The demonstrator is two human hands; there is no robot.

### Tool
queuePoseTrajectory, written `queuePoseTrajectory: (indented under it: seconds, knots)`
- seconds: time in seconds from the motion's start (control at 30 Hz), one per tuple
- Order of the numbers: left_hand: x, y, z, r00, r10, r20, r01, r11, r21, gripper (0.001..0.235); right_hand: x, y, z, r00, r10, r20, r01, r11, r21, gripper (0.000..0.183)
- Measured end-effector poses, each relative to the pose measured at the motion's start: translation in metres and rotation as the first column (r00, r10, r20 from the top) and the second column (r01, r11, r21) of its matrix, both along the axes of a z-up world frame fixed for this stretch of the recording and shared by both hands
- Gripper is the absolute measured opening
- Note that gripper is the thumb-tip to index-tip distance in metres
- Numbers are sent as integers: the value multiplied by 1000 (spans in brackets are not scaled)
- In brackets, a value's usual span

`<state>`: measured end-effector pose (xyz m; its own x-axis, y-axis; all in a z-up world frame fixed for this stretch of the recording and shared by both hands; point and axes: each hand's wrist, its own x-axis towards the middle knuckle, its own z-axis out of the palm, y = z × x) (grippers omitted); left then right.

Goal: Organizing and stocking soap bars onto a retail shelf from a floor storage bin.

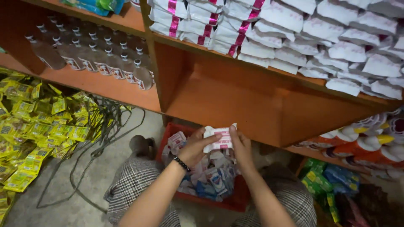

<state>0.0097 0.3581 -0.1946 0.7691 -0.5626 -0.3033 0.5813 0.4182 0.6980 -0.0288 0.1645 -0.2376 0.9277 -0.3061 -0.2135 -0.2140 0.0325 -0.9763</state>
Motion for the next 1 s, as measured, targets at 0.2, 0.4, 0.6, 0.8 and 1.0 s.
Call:
queuePoseTrajectory:
  seconds: [0.2,0.4,0.6,0.8,1.0]
  knots:
    - [2,-8,-19,982,-44,183,43,999,8,39,5,3,8,995,-102,-13,103,989,102,44]
    - [-1,-10,-17,997,-50,54,49,999,5,38,8,-3,-2,981,-100,165,95,995,40,42]
    - [-4,-18,-17,997,-81,7,81,996,45,40,8,-4,-11,968,-141,208,136,990,36,46]
    - [3,-22,-42,945,103,310,-219,903,369,51,5,5,-1,994,-50,98,45,998,46,46]
    - [7,-11,-27,743,82,665,-483,753,447,62,7,0,11,997,44,59,-38,994,-101,40]
